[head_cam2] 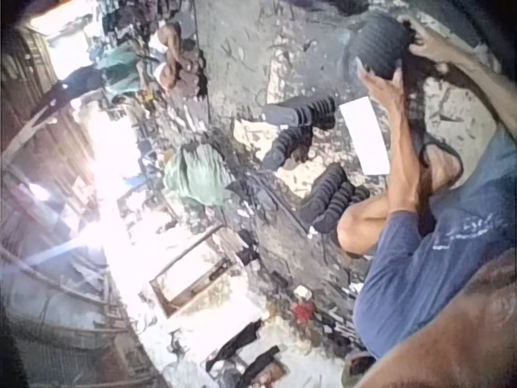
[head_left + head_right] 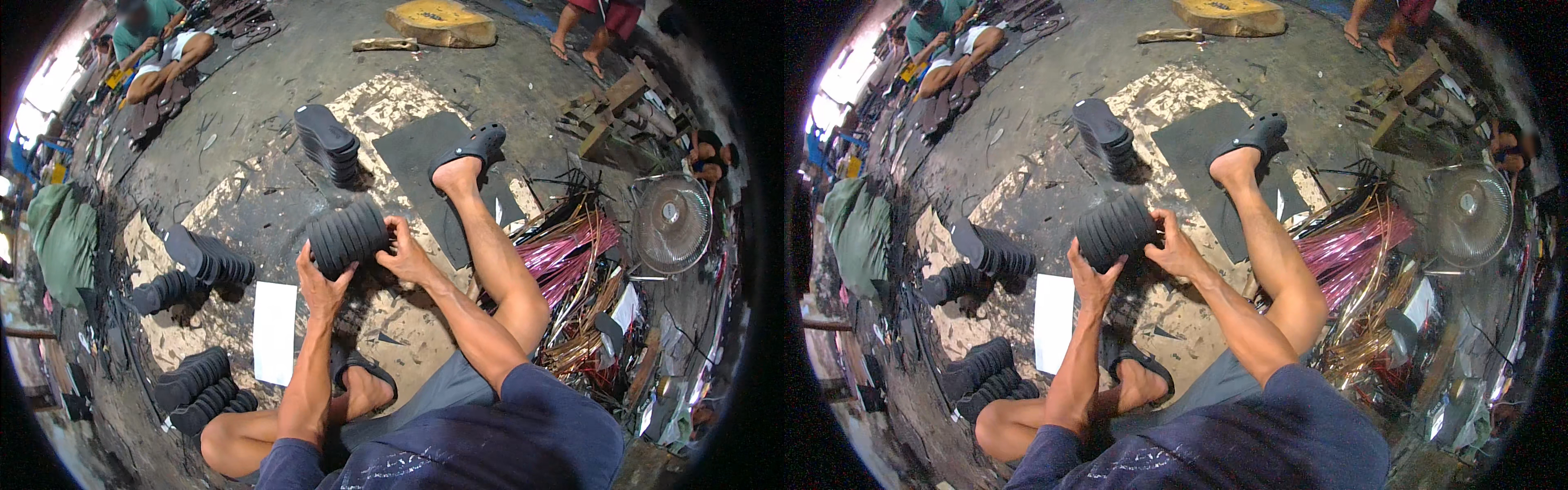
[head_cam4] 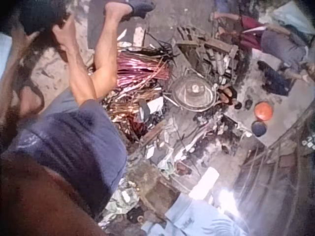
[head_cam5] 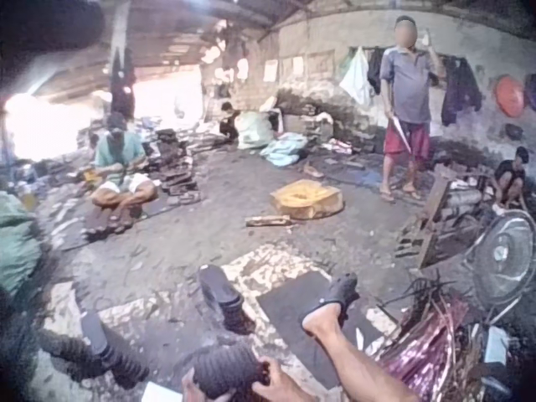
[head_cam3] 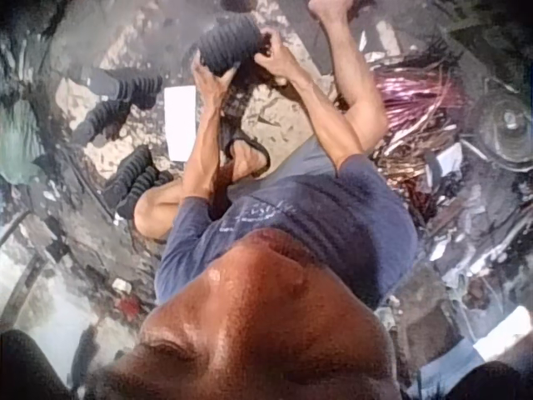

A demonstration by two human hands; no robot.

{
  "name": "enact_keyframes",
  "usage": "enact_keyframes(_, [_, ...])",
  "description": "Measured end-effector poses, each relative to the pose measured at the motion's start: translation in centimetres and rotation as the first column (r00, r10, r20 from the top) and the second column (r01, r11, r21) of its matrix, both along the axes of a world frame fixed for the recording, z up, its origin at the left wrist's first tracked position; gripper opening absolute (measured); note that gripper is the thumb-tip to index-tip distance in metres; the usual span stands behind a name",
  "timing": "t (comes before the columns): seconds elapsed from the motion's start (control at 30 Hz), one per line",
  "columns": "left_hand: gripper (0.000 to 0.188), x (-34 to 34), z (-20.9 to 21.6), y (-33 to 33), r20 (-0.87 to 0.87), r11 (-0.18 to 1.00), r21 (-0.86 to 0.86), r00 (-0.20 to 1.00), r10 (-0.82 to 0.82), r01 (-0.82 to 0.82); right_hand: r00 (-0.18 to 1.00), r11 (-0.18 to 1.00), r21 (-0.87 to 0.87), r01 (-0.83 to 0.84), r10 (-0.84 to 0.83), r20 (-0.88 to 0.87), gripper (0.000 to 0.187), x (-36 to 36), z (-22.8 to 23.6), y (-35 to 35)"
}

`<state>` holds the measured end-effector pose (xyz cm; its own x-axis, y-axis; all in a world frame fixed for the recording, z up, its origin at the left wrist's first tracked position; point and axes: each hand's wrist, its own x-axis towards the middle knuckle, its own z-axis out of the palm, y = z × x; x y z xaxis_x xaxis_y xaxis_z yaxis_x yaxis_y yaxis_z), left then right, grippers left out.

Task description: The person sits on the floor and repeatedly picks up black slipper soles, peels small white labels from a sheet, and sticks them onto the soles. The person handles the soles one at a time, stacks them, and continues applying labels across multiple units.

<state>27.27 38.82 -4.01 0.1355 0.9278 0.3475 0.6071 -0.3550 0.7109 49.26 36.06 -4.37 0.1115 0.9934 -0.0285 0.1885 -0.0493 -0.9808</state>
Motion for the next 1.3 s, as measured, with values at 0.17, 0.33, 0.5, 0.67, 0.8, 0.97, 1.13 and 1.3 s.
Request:
enact_keyframes(0.17, [0.106,-0.1,1.9,0.0,-0.032,0.998,-0.06,0.999,0.009,-0.011,0.996,0.999,0.033,0.035,-0.037,0.086,0.063,-0.3,2.5,-0.2])
enact_keyframes(0.33, [0.107,0.1,1.4,0.3,0.104,0.995,0.096,0.994,-0.044,0.034,0.997,0.991,0.132,-0.001,-0.008,0.072,0.067,-0.5,3.7,-0.1])
enact_keyframes(0.5, [0.105,0.4,1.7,0.7,0.152,0.983,0.159,0.982,-0.114,0.089,0.994,0.991,0.133,-0.015,0.029,-0.101,0.091,-1.4,8.0,-0.2])
enact_keyframes(0.67, [0.103,1.4,1.9,-0.1,0.13,0.973,0.212,0.984,-0.121,0.091,0.993,0.993,0.063,0.102,-0.098,-0.062,0.103,-1.7,9.7,-0.1])
enact_keyframes(0.8, [0.101,2.1,2.2,0.0,0.187,0.962,0.266,0.975,-0.12,0.068,0.993,0.97,0.213,0.119,-0.117,-0.021,0.082,-1.7,10.9,-0.3])
enact_keyframes(0.97, [0.103,2.2,3.7,0.0,0.16,0.954,0.295,0.981,-0.111,0.06,0.993,0.97,0.215,0.112,-0.102,-0.059,0.076,-1.6,11.4,-0.6])
enact_keyframes(1.13, [0.103,2.1,4.8,0.0,0.174,0.928,0.365,0.974,-0.144,0.072,0.978,0.957,0.259,0.133,-0.085,-0.189,0.071,-1.6,12.5,-0.9])
enact_keyframes(1.3, [0.078,3.0,5.6,0.4,0.228,0.879,0.476,0.961,-0.155,0.028,0.946,0.922,0.29,0.256,-0.178,-0.27,0.064,-2.0,12.4,-1.0])
